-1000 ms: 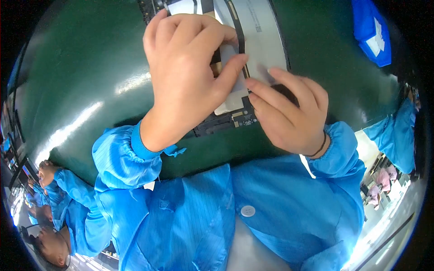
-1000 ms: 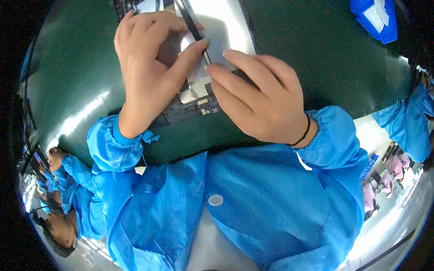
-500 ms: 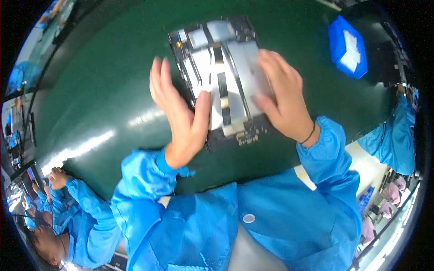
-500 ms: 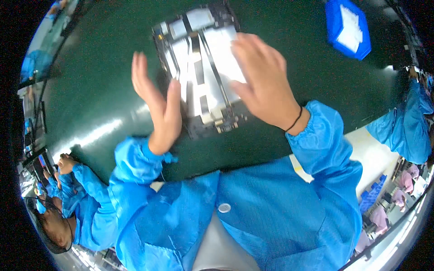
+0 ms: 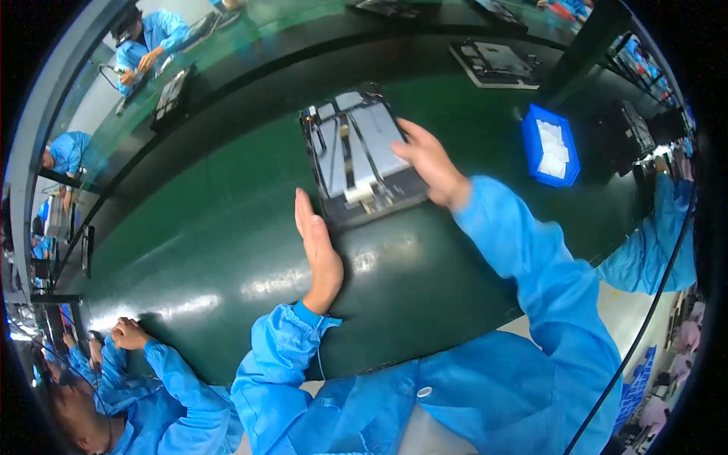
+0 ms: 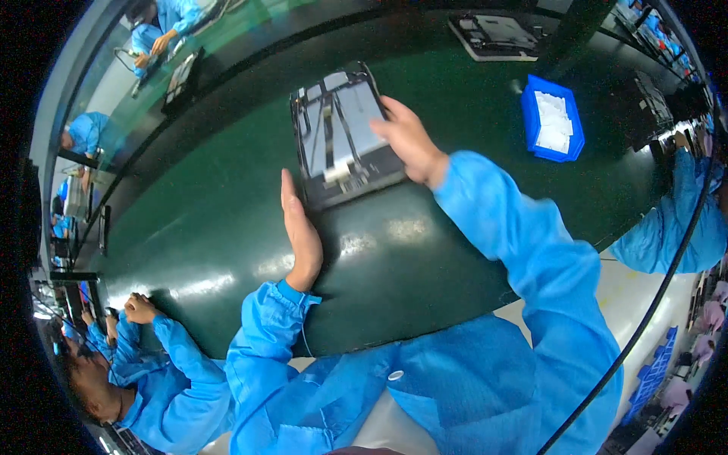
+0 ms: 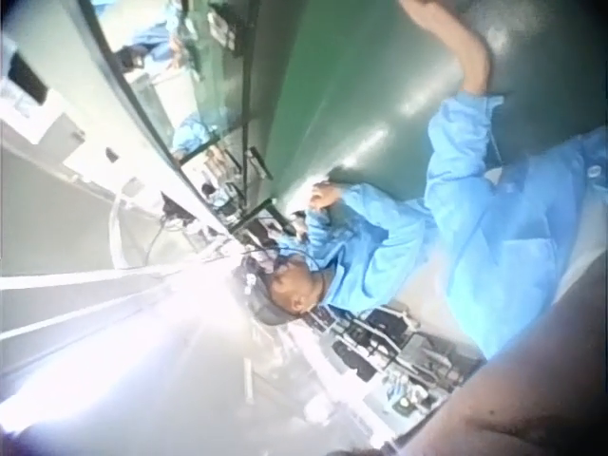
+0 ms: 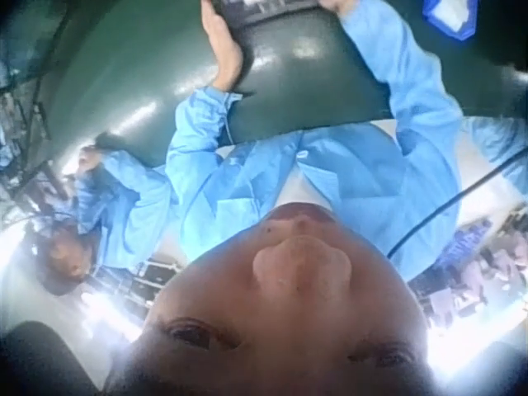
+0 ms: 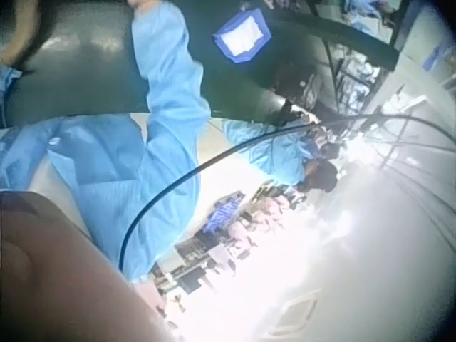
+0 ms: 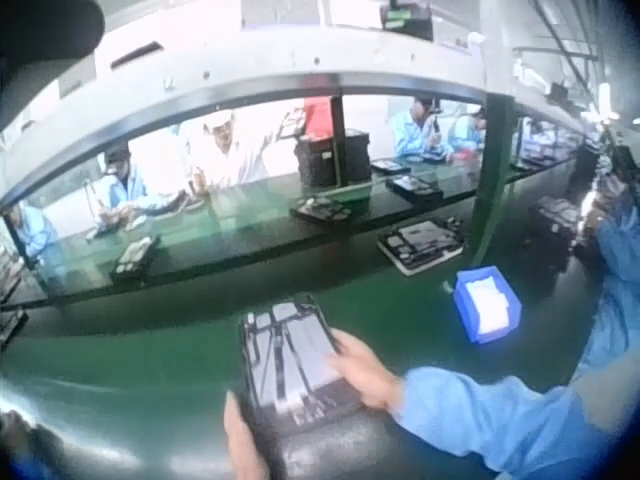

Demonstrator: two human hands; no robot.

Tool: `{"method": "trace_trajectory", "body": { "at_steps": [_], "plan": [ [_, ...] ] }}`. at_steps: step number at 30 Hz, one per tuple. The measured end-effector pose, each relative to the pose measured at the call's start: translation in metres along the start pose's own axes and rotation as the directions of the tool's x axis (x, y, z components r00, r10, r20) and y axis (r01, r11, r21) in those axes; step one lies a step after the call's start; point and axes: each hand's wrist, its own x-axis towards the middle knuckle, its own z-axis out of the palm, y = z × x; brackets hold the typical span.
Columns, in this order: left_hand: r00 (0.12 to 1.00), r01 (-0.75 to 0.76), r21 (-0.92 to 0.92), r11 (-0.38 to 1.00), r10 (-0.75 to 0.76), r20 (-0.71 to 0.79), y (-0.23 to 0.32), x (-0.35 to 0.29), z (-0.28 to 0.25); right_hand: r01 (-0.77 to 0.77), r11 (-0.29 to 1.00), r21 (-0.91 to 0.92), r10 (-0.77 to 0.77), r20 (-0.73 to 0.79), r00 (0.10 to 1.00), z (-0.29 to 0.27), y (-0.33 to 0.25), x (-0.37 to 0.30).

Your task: The person assembles electronic tablets by attaching adhesive strips and ribbon cables onto the components by hand, pressing them flat, and placing the tablets onto the conveyor belt.

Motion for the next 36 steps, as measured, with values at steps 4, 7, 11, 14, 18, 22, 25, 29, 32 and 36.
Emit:
{"method": "trace_trajectory", "body": {
  "at_steps": [4, 7, 11, 14, 18, 22, 25, 29, 32, 36],
  "plan": [
    [1.000, 0.009, -0.015, 1.000, -0.009, -0.017, 0.001, 0.005, 0.009, 0.113, 0.980, -0.163, -0.091, 0.134, 0.987, -0.006, 0.007, 0.127],
    [1.000, -0.002, -0.007, 1.000, 0.002, -0.011, -0.002, 0.002, 0.013, 0.308, 0.695, -0.650, -0.279, 0.150, 0.948, -0.010, 0.022, 0.183],
    [1.000, 0.010, 0.025, 1.000, -0.010, -0.012, -0.001, 0.002, 0.000, 0.666, 0.059, -0.743, -0.566, 0.525, 0.635, -0.015, -0.015, 0.210],
    [0.999, 0.034, -0.022, 0.999, -0.033, 0.023, 0.007, 0.003, 0.019, 0.560, -0.114, -0.820, -0.447, 0.546, 0.708, -0.113, -0.089, 0.252],
    [0.989, -0.098, 0.291, 0.952, 0.060, 0.135, 0.007, 0.012, 0.019, 0.034, -0.080, -0.996, -0.390, 0.062, 0.919, -0.206, -0.145, 0.275],
    [0.964, -0.249, 0.472, 0.846, 0.170, 0.203, 0.009, 0.045, 0.039, -0.204, -0.262, -0.943, -0.329, -0.112, 0.938, -0.283, -0.148, 0.291],
    [0.936, -0.327, 0.546, 0.771, 0.183, 0.302, 0.014, 0.049, 0.051, -0.119, -0.391, -0.913, -0.404, 0.053, 0.913, -0.313, -0.141, 0.295],
    [0.942, -0.293, 0.502, 0.814, 0.156, 0.298, 0.014, 0.049, 0.056, -0.133, -0.255, -0.958, -0.232, -0.073, 0.970, -0.308, -0.142, 0.298],
    [0.953, -0.268, 0.506, 0.820, 0.149, 0.264, 0.013, 0.049, 0.056, -0.209, -0.266, -0.941, -0.117, -0.183, 0.976, -0.268, -0.139, 0.294],
    [0.949, -0.278, 0.481, 0.831, 0.159, 0.273, 0.017, 0.056, 0.069, -0.127, -0.358, -0.925, 0.014, -0.142, 0.990, -0.305, -0.149, 0.297]
  ]
}}
